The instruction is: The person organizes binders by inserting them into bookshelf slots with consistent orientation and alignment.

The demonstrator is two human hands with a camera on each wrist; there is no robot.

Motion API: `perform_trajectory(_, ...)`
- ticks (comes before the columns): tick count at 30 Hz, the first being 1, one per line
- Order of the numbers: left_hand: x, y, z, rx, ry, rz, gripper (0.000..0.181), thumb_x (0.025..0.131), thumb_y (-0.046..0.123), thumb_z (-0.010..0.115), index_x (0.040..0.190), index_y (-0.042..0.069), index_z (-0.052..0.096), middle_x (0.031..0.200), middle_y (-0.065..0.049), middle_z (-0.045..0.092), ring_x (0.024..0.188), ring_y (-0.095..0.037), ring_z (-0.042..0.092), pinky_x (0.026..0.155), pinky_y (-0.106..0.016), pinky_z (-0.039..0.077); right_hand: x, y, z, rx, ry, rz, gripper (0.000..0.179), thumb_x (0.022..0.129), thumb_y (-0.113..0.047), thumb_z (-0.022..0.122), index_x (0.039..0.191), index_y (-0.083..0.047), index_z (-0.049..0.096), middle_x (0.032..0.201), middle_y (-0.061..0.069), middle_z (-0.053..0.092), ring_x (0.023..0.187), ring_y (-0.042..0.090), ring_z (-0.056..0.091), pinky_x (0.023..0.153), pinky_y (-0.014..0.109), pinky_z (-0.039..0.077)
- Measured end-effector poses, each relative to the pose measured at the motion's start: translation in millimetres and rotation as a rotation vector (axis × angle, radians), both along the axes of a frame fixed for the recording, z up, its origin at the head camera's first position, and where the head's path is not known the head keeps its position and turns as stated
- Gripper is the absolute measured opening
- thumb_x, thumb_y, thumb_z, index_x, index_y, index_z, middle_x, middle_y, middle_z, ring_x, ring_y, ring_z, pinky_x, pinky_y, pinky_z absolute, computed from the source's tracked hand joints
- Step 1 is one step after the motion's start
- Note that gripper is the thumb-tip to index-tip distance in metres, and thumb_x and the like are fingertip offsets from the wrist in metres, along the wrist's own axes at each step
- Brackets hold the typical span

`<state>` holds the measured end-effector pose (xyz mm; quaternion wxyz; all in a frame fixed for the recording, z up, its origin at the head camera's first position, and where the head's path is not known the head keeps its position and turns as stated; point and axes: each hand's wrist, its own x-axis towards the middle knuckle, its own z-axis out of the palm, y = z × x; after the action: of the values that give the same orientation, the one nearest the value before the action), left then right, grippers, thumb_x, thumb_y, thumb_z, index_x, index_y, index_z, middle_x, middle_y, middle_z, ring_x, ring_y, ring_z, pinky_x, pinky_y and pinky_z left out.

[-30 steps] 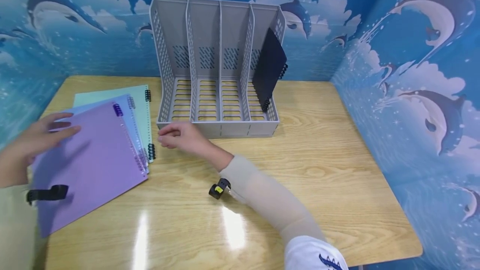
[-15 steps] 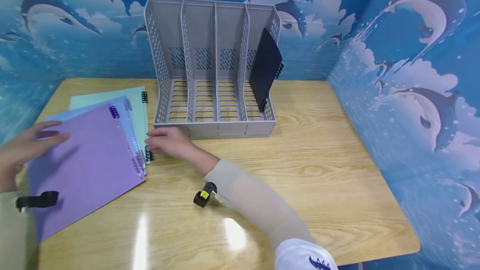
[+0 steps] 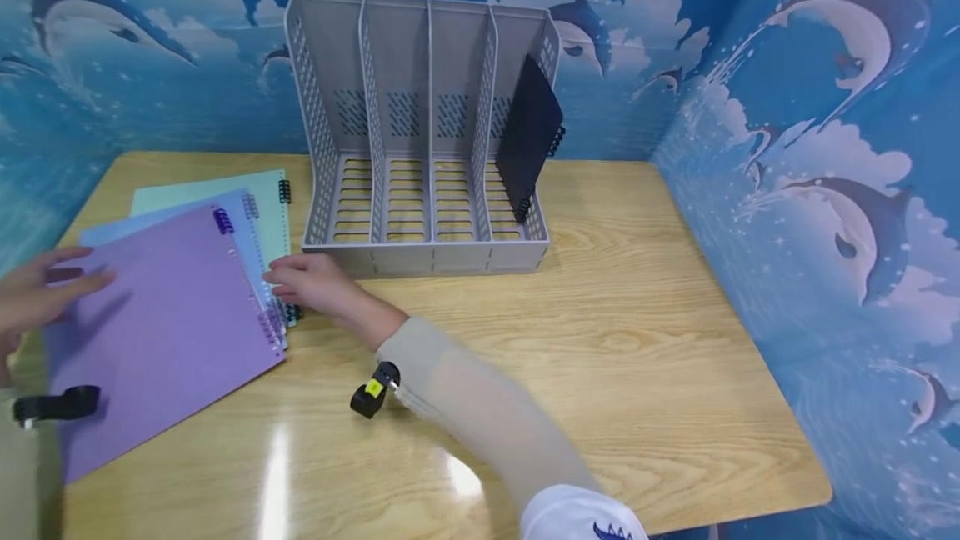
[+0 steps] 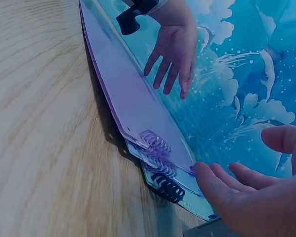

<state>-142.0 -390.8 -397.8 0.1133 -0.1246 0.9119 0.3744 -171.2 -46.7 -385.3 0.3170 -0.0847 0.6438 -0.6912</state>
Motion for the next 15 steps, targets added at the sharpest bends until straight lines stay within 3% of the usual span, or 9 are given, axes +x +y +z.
perform_trajectory(5, -6.4, -29.4, -33.3, 0.002, 0.011, 0.058, 0.095, 0.096, 0.052, 0.05, 0.153, -0.001, -0.006, 0.148, -0.044, -0.001, 0.132, -0.064, 0.009, 0.1, -0.076, 0.018, 0.9, -9, -4.5, 0.007, -0.054, -0.018, 0.038, 0.098, -0.005, 0.053, 0.133, 0.01, 0.051, 0.134, 0.021, 0.056, 0.119, 0.037, 0.057, 0.094, 0.028, 0.052)
perform_trajectory(8, -3.5, -37.1, -40.6, -0.016, -0.002, 0.107, 0.099, 0.094, 0.057, 0.05, 0.154, 0.002, -0.005, 0.151, -0.041, -0.005, 0.134, -0.063, 0.007, 0.1, -0.077, 0.019, 1.5, -14, -5.8, 0.005, -0.071, -0.03, 0.038, 0.097, -0.006, 0.055, 0.132, 0.01, 0.051, 0.131, 0.022, 0.057, 0.118, 0.036, 0.058, 0.095, 0.03, 0.051)
perform_trajectory(10, 0.5, -33.4, -35.3, -0.036, -0.024, 0.128, 0.098, 0.094, 0.057, 0.048, 0.153, -0.001, -0.003, 0.15, -0.042, -0.004, 0.133, -0.064, 0.009, 0.1, -0.076, 0.02, 1.9, -16, -5.8, 0.005, -0.072, -0.037, 0.039, 0.097, -0.007, 0.056, 0.132, 0.01, 0.052, 0.13, 0.021, 0.058, 0.117, 0.036, 0.059, 0.096, 0.032, 0.051)
perform_trajectory(15, 14.0, -11.8, -4.8, -0.036, -0.102, 0.151, 0.094, 0.097, 0.052, 0.046, 0.15, -0.008, -0.003, 0.147, -0.045, -0.005, 0.13, -0.065, 0.011, 0.101, -0.074, 0.023, 3.5, -22, -6.2, -0.006, -0.092, -0.037, 0.039, 0.097, -0.007, 0.056, 0.131, 0.01, 0.051, 0.128, 0.021, 0.059, 0.118, 0.036, 0.058, 0.099, 0.035, 0.05)
